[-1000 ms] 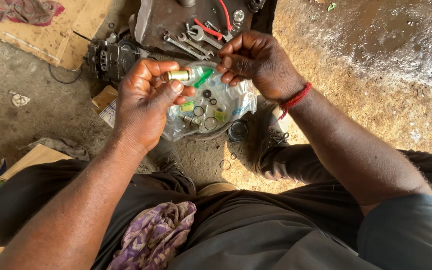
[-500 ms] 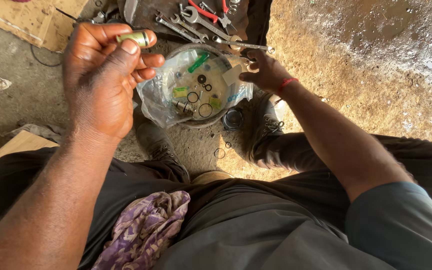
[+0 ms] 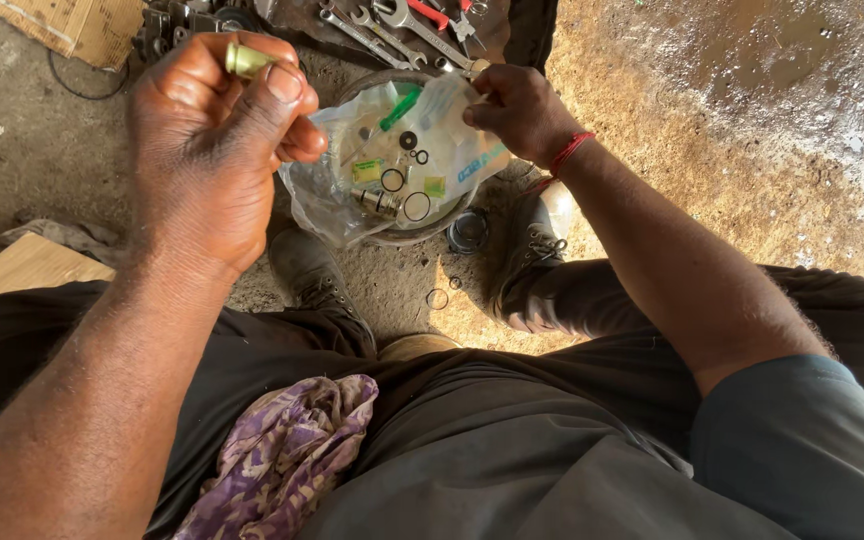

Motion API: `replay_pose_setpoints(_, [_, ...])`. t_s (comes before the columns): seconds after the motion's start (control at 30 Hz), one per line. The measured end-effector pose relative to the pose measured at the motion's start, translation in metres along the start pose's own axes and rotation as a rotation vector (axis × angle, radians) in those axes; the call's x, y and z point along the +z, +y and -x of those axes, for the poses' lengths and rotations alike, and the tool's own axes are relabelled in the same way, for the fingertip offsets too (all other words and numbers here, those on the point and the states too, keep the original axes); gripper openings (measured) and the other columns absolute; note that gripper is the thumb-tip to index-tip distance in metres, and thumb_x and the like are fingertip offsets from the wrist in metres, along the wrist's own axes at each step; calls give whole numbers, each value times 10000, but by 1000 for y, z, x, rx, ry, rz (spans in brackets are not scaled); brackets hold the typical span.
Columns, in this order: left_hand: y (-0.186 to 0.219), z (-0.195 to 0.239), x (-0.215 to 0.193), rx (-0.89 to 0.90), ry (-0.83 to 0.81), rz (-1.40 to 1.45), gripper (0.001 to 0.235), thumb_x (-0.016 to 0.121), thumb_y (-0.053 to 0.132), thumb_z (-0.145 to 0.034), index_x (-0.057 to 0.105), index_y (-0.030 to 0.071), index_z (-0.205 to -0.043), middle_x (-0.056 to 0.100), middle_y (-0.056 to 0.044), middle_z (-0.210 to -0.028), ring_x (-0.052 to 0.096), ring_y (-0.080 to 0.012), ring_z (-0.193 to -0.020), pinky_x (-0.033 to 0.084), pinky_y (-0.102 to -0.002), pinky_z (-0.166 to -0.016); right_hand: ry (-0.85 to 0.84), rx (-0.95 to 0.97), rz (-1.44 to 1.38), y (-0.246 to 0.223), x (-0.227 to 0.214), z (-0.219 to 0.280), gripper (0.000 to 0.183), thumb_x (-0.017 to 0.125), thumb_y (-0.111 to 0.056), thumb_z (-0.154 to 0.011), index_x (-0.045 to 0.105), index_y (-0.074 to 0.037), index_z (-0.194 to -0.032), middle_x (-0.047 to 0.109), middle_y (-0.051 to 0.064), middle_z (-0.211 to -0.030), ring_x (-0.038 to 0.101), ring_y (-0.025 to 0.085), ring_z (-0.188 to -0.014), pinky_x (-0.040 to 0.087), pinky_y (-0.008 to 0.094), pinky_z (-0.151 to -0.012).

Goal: The person sits on the ground and assembles small mechanical parts, including a cylindrical component and a piston-like assembly. They use a cloth to wipe parts and handle various tools and components laid out on a metal tray.

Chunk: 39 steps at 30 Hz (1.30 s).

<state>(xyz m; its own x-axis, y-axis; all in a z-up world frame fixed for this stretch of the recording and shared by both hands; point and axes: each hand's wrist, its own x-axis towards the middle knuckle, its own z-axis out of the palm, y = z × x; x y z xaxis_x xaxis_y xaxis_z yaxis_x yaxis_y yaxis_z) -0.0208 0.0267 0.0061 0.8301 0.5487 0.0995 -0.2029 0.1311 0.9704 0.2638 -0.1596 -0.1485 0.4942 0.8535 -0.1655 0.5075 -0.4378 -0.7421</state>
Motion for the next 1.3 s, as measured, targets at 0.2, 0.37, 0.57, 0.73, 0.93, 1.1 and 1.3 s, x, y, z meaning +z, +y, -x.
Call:
replay_pose_setpoints(0.2, [-8,7,-4,-48,-6,-163,271,703,317,-1136,645,76,-1026,656,-23,-871,658,-101,-716,635,-304,-692,-100,-10,-349,-66,21,6,394,724,-166,-948,591,-36,-1294,755,95,-995,769,174,-871,684,330,-794])
replay_pose_setpoints(0.37, [-11,7,-4,-48,-33,-159,283,743,293,-1156,632,93,-989,654,-29,-868,642,-108,-730,600,-291,-663,-128,14,-269,-99,52,-8,464,716,-124,-938,532,-52,-1357,774,145,-1002,791,175,-782,632,336,-725])
replay_pose_setpoints(0.57, [-13,7,-7,-73,5,-239,248,760,283,-1110,626,111,-994,662,-17,-879,668,-93,-774,624,-306,-709,-60,-190,-289,-90,55,-21,484,742,-146,-942,523,-26,-1357,734,139,-1185,816,140,-816,639,306,-707])
replay_pose_setpoints(0.73, [-17,9,-12,-92,-7,-236,236,784,229,-1103,640,63,-1018,673,-55,-891,662,-111,-763,611,-299,-716,-114,-11,-283,-60,26,-20,438,720,-184,-955,550,-62,-1340,745,114,-1112,804,143,-752,641,294,-663])
replay_pose_setpoints(0.93, [-17,6,-5,-125,-86,-233,204,789,104,-1080,618,-6,-1057,708,-121,-961,665,-154,-761,604,-298,-776,52,-216,10,-24,-2,-15,344,792,-246,-990,654,-51,-1238,772,139,-984,780,181,-801,660,322,-669])
replay_pose_setpoints(1.1, [-19,-2,8,-102,-140,-275,183,741,75,-1071,621,-4,-1185,711,-110,-1031,699,-151,-869,626,-291,-844,-17,-16,-148,13,-19,-2,300,692,-286,-1027,644,-75,-1234,760,105,-1030,773,166,-790,670,292,-673])
replay_pose_setpoints(1.3, [-31,-17,20,-151,-196,-239,203,658,28,-1109,576,2,-1293,661,-116,-1087,667,-148,-934,596,-304,-856,185,-96,248,126,-30,12,203,772,-293,-1036,749,-119,-1139,780,114,-950,748,197,-801,614,362,-653])
